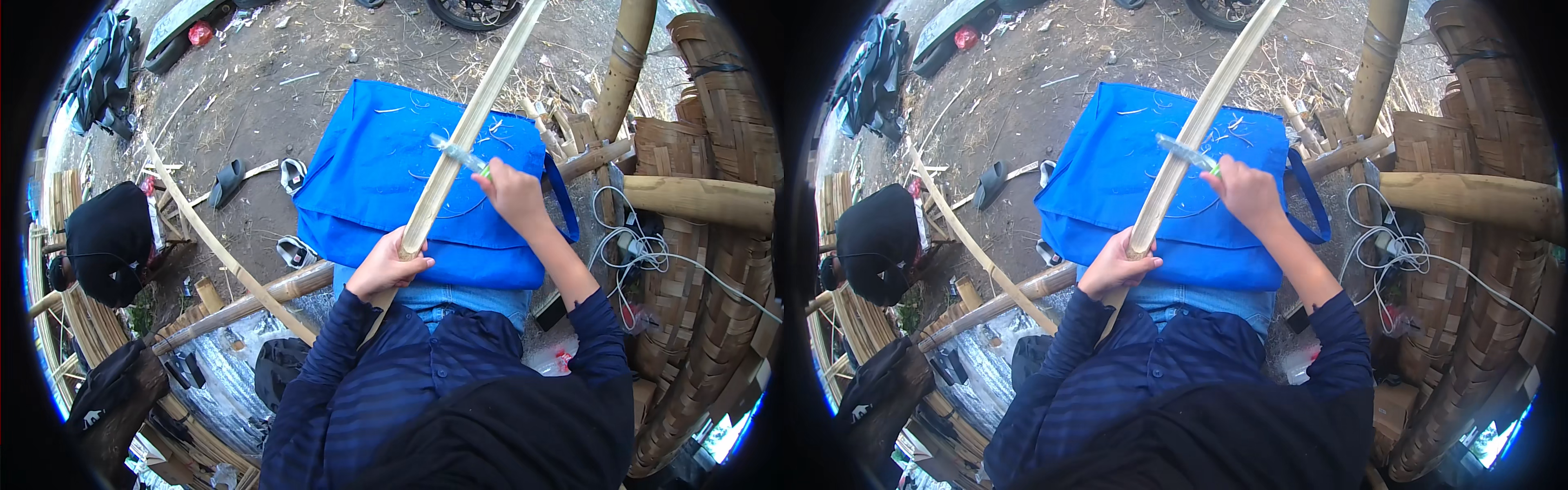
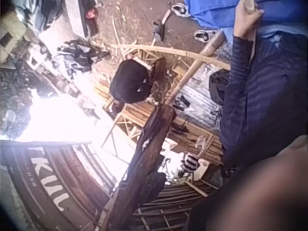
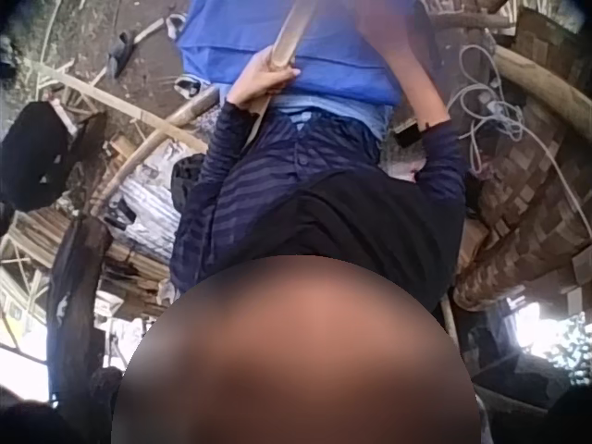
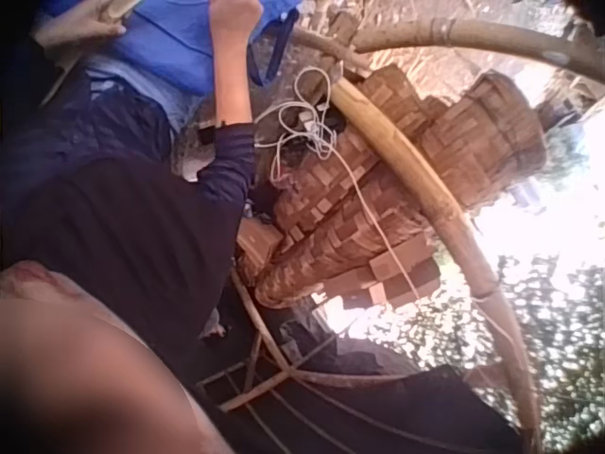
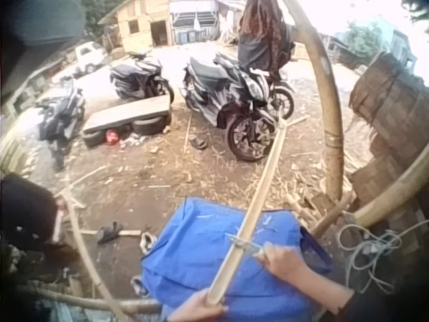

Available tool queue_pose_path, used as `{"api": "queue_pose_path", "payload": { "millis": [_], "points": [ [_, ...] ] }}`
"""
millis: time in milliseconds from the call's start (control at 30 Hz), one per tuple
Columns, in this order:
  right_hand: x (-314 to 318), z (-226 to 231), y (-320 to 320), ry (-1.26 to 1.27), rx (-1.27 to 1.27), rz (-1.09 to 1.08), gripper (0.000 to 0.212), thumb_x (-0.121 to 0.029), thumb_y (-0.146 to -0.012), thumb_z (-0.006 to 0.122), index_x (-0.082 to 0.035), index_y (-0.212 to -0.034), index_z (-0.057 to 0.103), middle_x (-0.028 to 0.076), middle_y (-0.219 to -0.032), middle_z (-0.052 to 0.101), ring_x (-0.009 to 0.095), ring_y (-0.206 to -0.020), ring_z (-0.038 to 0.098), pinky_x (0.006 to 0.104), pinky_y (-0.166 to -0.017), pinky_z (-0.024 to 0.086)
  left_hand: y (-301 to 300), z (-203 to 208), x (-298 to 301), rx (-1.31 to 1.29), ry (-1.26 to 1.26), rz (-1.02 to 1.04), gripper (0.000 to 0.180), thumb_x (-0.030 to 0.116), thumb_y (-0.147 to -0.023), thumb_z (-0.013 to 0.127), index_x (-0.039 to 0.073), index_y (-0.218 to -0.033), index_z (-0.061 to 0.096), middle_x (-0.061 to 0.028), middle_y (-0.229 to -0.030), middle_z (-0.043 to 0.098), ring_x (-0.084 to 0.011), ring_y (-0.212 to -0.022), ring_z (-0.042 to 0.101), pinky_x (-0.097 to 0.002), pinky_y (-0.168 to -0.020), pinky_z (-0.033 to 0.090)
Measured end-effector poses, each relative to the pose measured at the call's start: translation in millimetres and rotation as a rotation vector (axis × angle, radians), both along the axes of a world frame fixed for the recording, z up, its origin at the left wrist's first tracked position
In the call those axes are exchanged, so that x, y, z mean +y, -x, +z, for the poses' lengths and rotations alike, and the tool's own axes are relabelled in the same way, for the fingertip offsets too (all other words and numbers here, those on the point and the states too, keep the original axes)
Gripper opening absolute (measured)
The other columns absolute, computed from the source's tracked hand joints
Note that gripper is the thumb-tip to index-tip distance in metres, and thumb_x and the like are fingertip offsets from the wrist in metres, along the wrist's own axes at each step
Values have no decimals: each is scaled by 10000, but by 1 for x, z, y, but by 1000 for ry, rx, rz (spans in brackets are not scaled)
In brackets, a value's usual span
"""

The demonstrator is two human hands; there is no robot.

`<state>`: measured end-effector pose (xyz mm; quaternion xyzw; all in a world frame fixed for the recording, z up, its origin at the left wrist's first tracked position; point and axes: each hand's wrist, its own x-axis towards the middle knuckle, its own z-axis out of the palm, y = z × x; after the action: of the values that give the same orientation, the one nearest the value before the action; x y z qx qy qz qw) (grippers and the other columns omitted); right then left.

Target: Using a small knife to whittle or scrape a long strip of bamboo.

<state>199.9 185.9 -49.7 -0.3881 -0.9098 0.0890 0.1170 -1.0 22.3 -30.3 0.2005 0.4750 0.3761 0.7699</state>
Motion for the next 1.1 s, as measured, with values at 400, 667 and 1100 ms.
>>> {"api": "queue_pose_path", "payload": {
  "millis": [400, 667, 1100],
  "points": [
    [28, -1, -10, -40, -112, -137, 364, -381, -925, 496, -67, -749, 445, 118, -524, 536, 295, -478, 581, 388, -406, 447, -4, -2, 0, 4, 13, -16, 269, 53, -791, 689, 87, -913, 452, 38, -629, 453, -28, -428, 385, -194, -356, 270],
    [20, -7, -2, 117, 140, -86, 405, -401, -940, 474, -44, -751, 456, 131, -517, 501, 308, -459, 554, 408, -412, 414, 7, -3, -9, -8, 59, -10, 252, 64, -819, 676, 88, -920, 447, 41, -620, 424, -25, -427, 365, -195, -363, 256],
    [90, 52, 27, 1120, 1532, -740, 340, -419, -828, 671, -143, -731, 497, -65, -496, 318, 53, -367, 271, 230, -366, 209, 78, 41, -38, 469, -209, -874, 547, 433, -822, 654, 20, -1171, 569, -104, -1025, 646, -193, -945, 614, -315, -773, 496]
  ]
}}
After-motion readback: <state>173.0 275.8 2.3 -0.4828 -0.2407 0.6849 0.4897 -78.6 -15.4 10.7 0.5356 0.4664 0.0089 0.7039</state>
